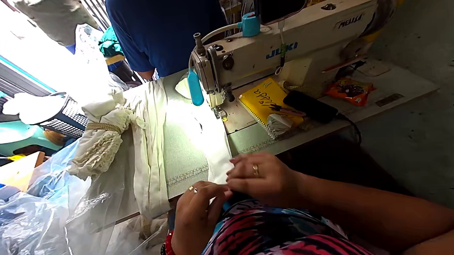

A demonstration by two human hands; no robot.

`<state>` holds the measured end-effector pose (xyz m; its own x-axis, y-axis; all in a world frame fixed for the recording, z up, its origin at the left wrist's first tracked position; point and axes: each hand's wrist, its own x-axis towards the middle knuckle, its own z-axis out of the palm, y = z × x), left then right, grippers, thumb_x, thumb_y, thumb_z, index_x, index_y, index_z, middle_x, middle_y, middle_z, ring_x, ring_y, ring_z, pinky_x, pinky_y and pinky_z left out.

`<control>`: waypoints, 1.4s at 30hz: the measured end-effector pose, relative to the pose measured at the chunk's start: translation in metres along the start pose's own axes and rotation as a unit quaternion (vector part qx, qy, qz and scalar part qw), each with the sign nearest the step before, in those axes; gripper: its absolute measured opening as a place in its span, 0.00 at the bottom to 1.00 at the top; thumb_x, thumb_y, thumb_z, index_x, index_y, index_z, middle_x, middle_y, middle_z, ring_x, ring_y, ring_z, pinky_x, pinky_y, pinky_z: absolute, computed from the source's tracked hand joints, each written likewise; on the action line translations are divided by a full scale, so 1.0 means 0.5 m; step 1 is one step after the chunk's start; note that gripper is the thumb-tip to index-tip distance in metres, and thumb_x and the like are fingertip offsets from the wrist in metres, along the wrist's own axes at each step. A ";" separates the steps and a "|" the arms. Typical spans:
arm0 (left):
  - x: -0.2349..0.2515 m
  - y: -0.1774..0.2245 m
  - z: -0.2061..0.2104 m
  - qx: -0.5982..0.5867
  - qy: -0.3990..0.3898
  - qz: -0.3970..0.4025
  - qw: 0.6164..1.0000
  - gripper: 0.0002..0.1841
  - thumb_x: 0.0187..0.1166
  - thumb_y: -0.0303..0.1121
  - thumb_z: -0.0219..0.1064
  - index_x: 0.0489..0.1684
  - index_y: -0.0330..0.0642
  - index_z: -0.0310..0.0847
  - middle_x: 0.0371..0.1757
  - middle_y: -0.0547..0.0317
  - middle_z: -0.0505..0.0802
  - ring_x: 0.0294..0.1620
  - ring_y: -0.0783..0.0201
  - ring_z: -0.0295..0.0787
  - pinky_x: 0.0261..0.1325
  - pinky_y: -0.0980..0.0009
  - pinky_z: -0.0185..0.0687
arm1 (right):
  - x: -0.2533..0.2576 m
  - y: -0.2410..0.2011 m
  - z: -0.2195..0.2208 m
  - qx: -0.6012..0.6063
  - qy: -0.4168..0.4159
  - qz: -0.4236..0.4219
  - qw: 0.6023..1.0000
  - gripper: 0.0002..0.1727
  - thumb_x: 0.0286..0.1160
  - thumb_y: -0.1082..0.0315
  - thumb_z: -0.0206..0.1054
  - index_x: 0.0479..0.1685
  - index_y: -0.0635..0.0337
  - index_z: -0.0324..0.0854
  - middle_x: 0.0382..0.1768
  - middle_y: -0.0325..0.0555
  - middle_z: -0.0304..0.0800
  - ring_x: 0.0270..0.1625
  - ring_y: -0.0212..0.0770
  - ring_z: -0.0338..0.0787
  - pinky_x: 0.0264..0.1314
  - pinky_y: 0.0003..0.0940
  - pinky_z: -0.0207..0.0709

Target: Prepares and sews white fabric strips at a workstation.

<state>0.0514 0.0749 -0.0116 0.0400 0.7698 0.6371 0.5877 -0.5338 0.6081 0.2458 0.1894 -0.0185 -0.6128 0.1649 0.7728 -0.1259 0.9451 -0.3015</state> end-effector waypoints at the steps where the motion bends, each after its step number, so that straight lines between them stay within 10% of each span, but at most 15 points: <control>1: -0.004 -0.008 0.007 -0.015 -0.015 -0.014 1.000 0.06 0.83 0.38 0.70 0.46 0.47 0.83 0.42 0.65 0.95 0.46 0.76 0.91 0.52 0.79 0.88 | -0.026 -0.011 0.002 -0.020 -0.007 0.001 1.000 0.08 0.85 0.73 0.61 0.46 0.59 0.88 0.42 0.49 0.96 0.53 0.44 0.96 0.70 0.44 0.86; 5: 0.014 -0.079 0.059 0.103 -0.113 -0.072 0.986 0.17 0.86 0.42 0.62 0.62 0.44 0.89 0.66 0.53 0.92 0.68 0.60 0.88 0.71 0.62 0.82 | -0.136 -0.027 0.027 -0.031 -0.040 0.063 0.997 0.10 0.85 0.73 0.60 0.41 0.58 0.88 0.43 0.47 0.98 0.56 0.41 0.97 0.68 0.37 0.87; 8: 0.026 -0.127 0.099 0.262 -0.242 -0.117 0.927 0.31 0.88 0.56 0.50 0.83 0.49 0.75 0.85 0.48 0.78 0.86 0.42 0.70 0.84 0.30 0.54 | -0.164 -0.019 0.029 -0.008 -0.067 0.099 0.993 0.11 0.84 0.74 0.60 0.38 0.57 0.90 0.42 0.45 0.98 0.54 0.38 0.97 0.64 0.33 0.88; 19: 0.057 -0.181 0.089 0.338 -0.228 -0.055 0.911 0.31 0.87 0.60 0.46 0.77 0.55 0.82 0.78 0.52 0.86 0.79 0.40 0.79 0.74 0.12 0.41 | -0.114 0.060 0.004 0.021 -0.152 0.015 0.988 0.11 0.85 0.75 0.58 0.41 0.60 0.88 0.42 0.49 0.98 0.54 0.44 0.98 0.66 0.39 0.87; 25: 0.127 -0.256 0.074 0.306 -0.242 -0.054 0.919 0.24 0.89 0.52 0.51 0.72 0.53 0.86 0.79 0.53 0.84 0.87 0.41 0.69 0.83 0.20 0.39 | -0.083 0.146 0.019 -0.022 -0.120 0.093 0.988 0.11 0.84 0.72 0.60 0.40 0.60 0.89 0.41 0.50 0.97 0.48 0.44 0.98 0.55 0.39 0.90; 28: 0.112 -0.240 0.075 0.168 -0.159 -0.037 0.972 0.21 0.83 0.52 0.63 0.55 0.46 0.92 0.59 0.55 0.94 0.65 0.54 0.88 0.70 0.49 0.78 | -0.070 0.173 0.024 0.053 -0.088 0.236 0.966 0.12 0.84 0.66 0.63 0.45 0.61 0.92 0.43 0.47 0.96 0.50 0.37 0.94 0.57 0.34 0.86; 30: 0.093 -0.213 0.085 0.112 -0.145 -0.038 0.982 0.23 0.75 0.53 0.73 0.53 0.42 0.90 0.49 0.54 0.95 0.52 0.57 0.91 0.57 0.58 0.86 | -0.062 0.179 0.029 0.085 -0.062 0.295 0.950 0.11 0.83 0.65 0.65 0.45 0.60 0.92 0.43 0.45 0.96 0.50 0.32 0.93 0.61 0.31 0.84; 42: 0.078 -0.198 0.113 0.180 -0.117 -0.014 0.977 0.11 0.81 0.39 0.66 0.37 0.45 0.93 0.34 0.59 0.96 0.38 0.62 0.94 0.43 0.68 0.87 | -0.070 0.161 0.029 0.045 -0.041 0.287 0.956 0.11 0.84 0.65 0.64 0.46 0.59 0.93 0.44 0.46 0.97 0.52 0.36 0.95 0.62 0.32 0.84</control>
<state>0.0406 0.1774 -0.0736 0.1779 0.8635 0.4719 0.8359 -0.3856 0.3906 0.2456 0.2556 -0.0780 -0.6596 0.6230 0.4205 0.1845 0.6765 -0.7129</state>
